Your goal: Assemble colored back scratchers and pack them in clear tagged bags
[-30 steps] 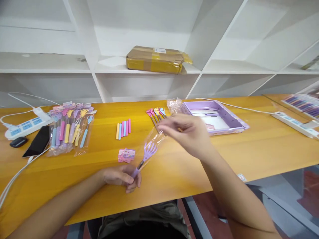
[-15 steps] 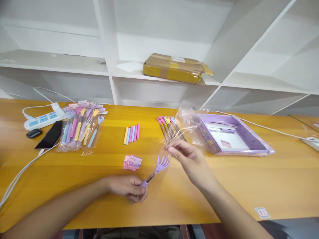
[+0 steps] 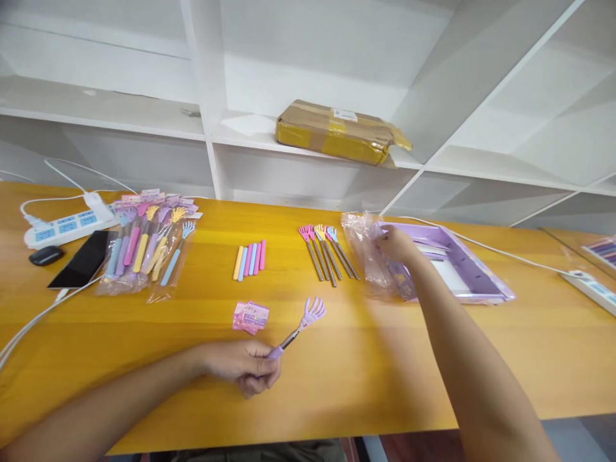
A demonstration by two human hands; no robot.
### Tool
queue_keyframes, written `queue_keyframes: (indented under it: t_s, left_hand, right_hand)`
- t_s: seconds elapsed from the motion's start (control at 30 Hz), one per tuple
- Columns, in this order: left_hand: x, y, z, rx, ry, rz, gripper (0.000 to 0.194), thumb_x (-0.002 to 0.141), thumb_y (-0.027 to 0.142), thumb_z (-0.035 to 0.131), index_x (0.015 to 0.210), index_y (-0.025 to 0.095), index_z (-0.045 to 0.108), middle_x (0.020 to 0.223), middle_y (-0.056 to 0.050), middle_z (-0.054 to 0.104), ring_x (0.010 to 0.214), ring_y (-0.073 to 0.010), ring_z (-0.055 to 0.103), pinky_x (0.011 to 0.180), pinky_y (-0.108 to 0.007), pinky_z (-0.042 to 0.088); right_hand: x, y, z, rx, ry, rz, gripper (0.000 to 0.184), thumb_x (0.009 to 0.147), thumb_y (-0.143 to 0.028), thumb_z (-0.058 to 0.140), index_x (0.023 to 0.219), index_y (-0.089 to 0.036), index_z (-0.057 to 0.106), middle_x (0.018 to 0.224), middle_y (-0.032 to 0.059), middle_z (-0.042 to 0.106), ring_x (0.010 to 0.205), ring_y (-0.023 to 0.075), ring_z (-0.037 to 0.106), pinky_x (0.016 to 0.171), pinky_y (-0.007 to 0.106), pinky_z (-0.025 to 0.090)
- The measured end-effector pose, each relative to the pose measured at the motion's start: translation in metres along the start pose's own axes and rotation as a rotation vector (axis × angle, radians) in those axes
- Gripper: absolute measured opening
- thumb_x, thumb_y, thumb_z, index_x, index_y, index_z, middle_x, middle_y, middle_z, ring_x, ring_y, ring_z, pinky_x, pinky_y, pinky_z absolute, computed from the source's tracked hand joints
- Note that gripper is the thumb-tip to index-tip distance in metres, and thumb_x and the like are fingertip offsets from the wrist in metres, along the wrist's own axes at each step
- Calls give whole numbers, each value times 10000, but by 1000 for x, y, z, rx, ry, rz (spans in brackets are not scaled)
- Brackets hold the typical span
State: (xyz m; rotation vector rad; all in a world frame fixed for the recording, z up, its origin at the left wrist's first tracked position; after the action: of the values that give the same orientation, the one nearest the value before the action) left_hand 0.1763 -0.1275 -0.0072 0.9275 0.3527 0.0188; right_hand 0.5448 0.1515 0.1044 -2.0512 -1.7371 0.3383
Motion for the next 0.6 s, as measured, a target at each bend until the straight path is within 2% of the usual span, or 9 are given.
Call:
queue_keyframes:
  t_s: [0.13, 0.23, 0.33, 0.4, 0.43, 0.47, 0.53, 0.57, 0.6]
  left_hand:
    - [-1, 1, -1, -20, 14, 3, 578, 919, 776, 688, 887, 211, 567, 623, 77, 349, 548, -108, 274, 588, -280, 285]
    - [-1, 1, -3, 24, 49, 32, 577, 935, 769, 675, 900, 202, 572, 639, 66, 413, 562, -108, 330, 617, -285, 327]
    - [0, 7, -6, 65, 145, 170, 611, 942, 800, 632, 865, 204, 521, 670, 62, 439, 587, -101, 353, 631, -279, 325]
    - [0, 9, -10, 91, 235, 243, 622, 953, 816, 592, 853, 214, 476, 687, 64, 431, 602, -101, 350, 624, -273, 311]
    - [-1, 9, -11, 114, 278, 259, 617, 965, 815, 569, 855, 218, 463, 693, 62, 433, 608, -103, 354, 617, -271, 309]
    - [-2, 10, -12, 141, 311, 266, 607, 982, 809, 542, 863, 220, 460, 698, 61, 433, 609, -106, 354, 609, -270, 309]
    - [-3, 14, -9, 220, 344, 278, 573, 1023, 774, 494, 912, 213, 506, 713, 55, 442, 611, -113, 364, 605, -267, 328]
    - [-5, 19, -6, 279, 347, 295, 552, 1048, 743, 473, 966, 204, 556, 731, 43, 471, 627, -123, 400, 628, -272, 364]
    - [-6, 26, -2, 351, 346, 327, 534, 1071, 707, 457, 1050, 197, 613, 769, 18, 527, 670, -142, 468, 680, -287, 417]
  right_hand:
    - [13, 8, 7, -193, -2, 103, 501, 832, -61, 658, 1329, 4, 685, 956, 226, 781, 954, 328, 744, 898, 385, 511]
    - [12, -1, 1, -275, 57, 95, 570, 854, -59, 622, 1417, 26, 623, 1269, 326, 698, 1224, 385, 663, 1023, 423, 485]
    - [-15, -27, -10, -302, 229, 5, 616, 888, -59, 562, 1498, 27, 538, 1486, 371, 524, 1401, 432, 520, 1119, 498, 438]
    - [-53, -55, -2, -173, 217, -146, 485, 924, -96, 549, 1400, -44, 622, 1340, 293, 623, 1247, 376, 613, 1057, 480, 496]
    - [-77, -70, 12, -49, 98, -228, 374, 944, -131, 555, 1296, -91, 673, 1175, 219, 685, 1086, 323, 662, 975, 442, 537]
    - [-107, -88, 32, 108, -97, -319, 289, 980, -186, 556, 1234, -142, 687, 1046, 144, 702, 946, 271, 673, 885, 397, 560]
    - [-186, -126, 78, 351, -627, -498, 221, 991, -329, 664, 1179, -215, 692, 943, 48, 694, 817, 207, 647, 759, 324, 559]
    - [-224, -140, 93, 439, -785, -522, 255, 959, -411, 745, 1119, -217, 698, 900, 24, 676, 759, 183, 615, 696, 296, 537]
    - [-254, -152, 104, 519, -866, -515, 317, 937, -491, 784, 1064, -214, 698, 857, 7, 650, 715, 166, 583, 648, 280, 512]
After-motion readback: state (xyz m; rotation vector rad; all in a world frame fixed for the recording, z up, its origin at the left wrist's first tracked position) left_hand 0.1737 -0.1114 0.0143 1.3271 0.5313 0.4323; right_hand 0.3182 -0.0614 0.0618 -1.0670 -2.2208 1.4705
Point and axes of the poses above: each hand's wrist, its own x-axis towards the middle knuckle, its own z-axis out of the palm, y = z × x, the point moved 8 cm from there along x, towards the middle knuckle
